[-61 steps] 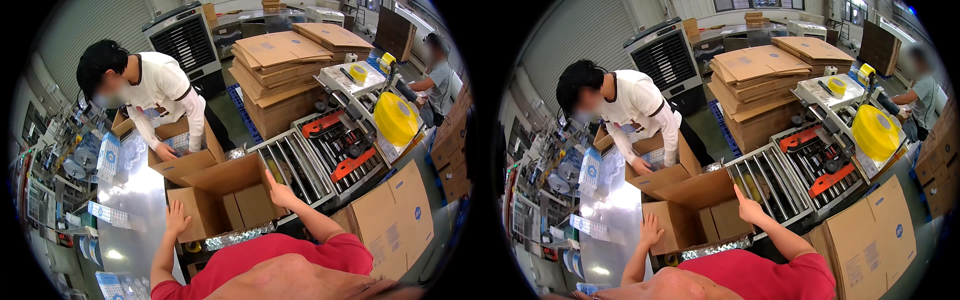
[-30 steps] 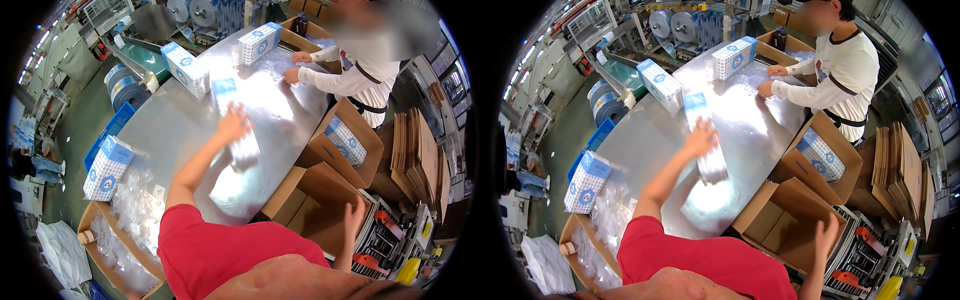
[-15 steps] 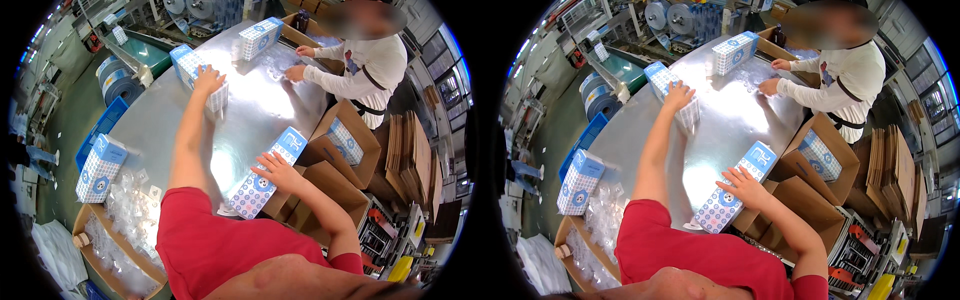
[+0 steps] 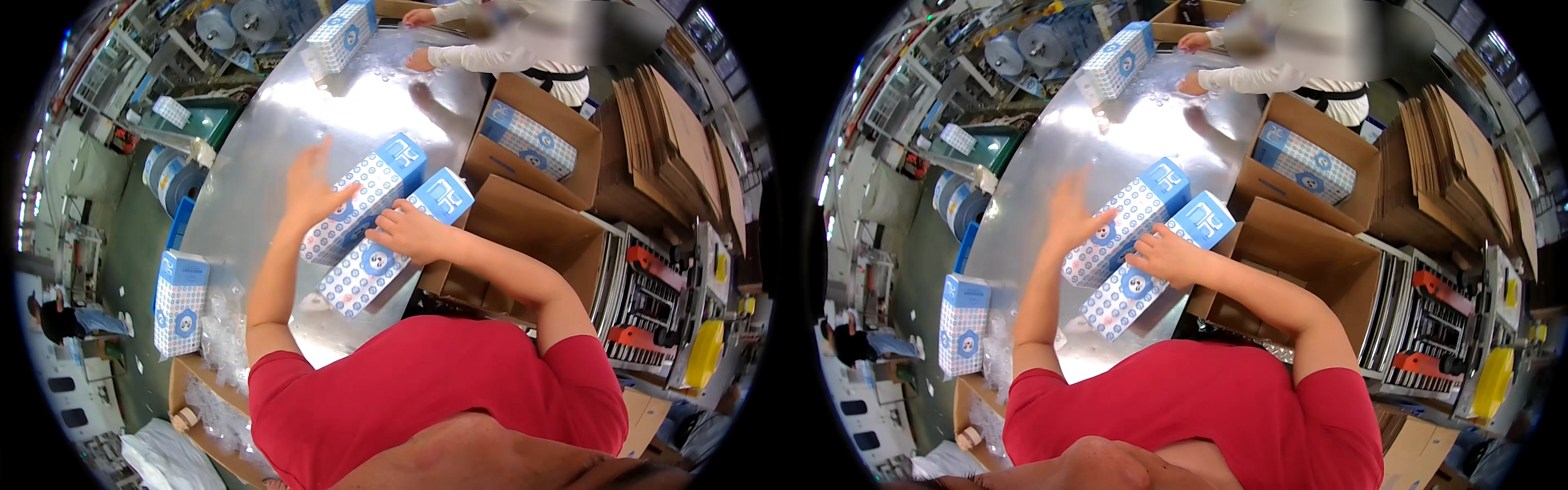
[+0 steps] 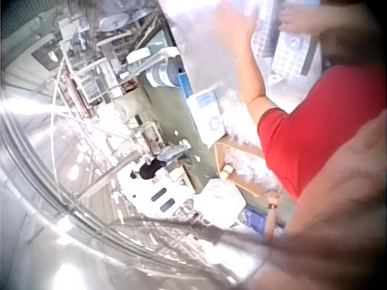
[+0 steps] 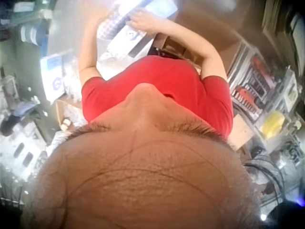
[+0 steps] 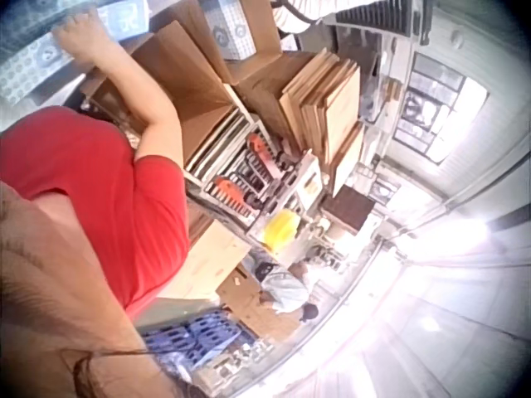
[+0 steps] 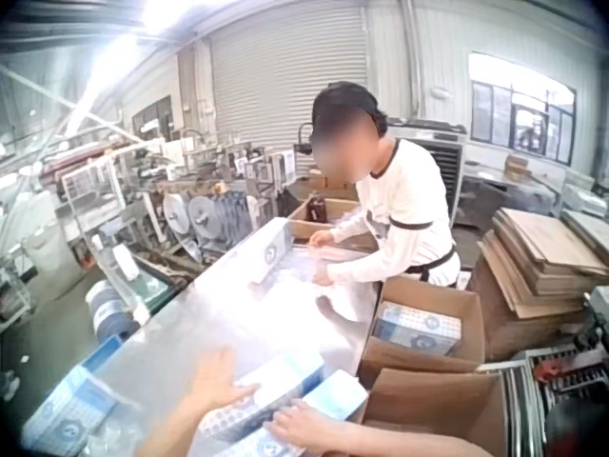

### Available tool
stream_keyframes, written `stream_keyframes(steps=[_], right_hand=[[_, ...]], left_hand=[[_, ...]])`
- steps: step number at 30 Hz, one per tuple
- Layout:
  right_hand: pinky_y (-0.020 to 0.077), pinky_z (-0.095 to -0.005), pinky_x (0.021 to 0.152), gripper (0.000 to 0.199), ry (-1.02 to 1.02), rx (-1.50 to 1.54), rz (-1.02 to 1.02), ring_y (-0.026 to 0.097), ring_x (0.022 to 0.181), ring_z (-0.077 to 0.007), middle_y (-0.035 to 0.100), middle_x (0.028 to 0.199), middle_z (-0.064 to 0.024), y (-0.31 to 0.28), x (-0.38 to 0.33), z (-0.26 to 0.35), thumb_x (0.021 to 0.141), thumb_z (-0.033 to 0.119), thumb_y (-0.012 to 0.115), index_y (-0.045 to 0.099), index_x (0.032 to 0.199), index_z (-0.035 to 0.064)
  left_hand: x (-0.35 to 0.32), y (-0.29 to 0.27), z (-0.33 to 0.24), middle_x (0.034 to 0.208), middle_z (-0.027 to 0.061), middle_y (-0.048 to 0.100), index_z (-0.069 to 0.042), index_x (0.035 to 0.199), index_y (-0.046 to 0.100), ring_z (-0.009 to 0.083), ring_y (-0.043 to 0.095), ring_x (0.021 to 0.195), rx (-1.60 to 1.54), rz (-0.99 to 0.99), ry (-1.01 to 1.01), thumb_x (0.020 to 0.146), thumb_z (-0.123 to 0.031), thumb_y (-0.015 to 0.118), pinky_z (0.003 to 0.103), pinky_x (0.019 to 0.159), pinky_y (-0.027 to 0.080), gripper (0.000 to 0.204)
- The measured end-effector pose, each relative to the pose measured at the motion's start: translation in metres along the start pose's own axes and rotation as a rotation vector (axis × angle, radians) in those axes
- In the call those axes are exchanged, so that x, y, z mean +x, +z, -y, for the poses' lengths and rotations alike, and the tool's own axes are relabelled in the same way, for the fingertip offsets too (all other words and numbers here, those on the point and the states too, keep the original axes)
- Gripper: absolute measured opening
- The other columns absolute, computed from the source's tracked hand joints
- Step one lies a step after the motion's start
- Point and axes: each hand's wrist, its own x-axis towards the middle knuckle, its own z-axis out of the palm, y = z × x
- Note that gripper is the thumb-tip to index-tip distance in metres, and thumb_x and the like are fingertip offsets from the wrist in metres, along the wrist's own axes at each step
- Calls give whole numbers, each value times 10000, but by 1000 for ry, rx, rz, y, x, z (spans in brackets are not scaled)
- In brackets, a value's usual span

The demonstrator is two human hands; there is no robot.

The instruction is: The person packs small blue-and-white patterned boxes into a larger cardboard shipping box on a metal table. They repeatedly pick up the small boxes, place them into the larger box, and then close the flaps of the larger box. Another person is visible in the background working at a separate station.

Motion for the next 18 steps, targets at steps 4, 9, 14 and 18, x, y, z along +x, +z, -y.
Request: stream_keyframes(steps=[4, 9, 14, 18], right_hand=[[333, -457, 958, 669, 188, 115, -278, 488, 1121, -293, 532, 1127, -138, -62, -86, 24, 658, 112, 695, 454, 1278, 44], [444, -431, 968, 881, 932, 1208, -1036, 546, 1132, -290, 518, 1254, -193, -45, -325, 34, 624, 218, 772, 348, 1358, -20], [451, -469, 978, 613, 747, 1873, -2021, 559, 1122, -358, 519, 1284, -211, 39, -401, 88, 860, 391, 499, 422, 1338, 15], [448, -472, 972, 591, 798, 1479, -2600, 550, 1138, -333, 521, 1306, -153, 55, -391, 86, 923, 459, 357, 429, 1349, 56]], left_hand=[[13, 59, -36, 1200, 216, 509, -171, 1451, 248, 376, 493, 1099, 113, 454, -50, 615, -347, 769, 482, 916, 386, 1000], [-5, 44, -41, 1237, 207, 464, -138, 1401, 353, 377, 477, 1084, -30, -39, 388, 577, -208, 799, 451, 870, 403, 939], [-3, 61, -87, 1314, 219, 415, -7, 1379, 341, 372, 425, 1204, -588, -204, 384, 608, -171, 808, 449, 988, 367, 917], [-13, 94, -180, 1316, 233, 394, -9, 1400, 316, 373, 415, 1220, -1356, 463, 242, 657, -230, 788, 456, 1010, 350, 907]])
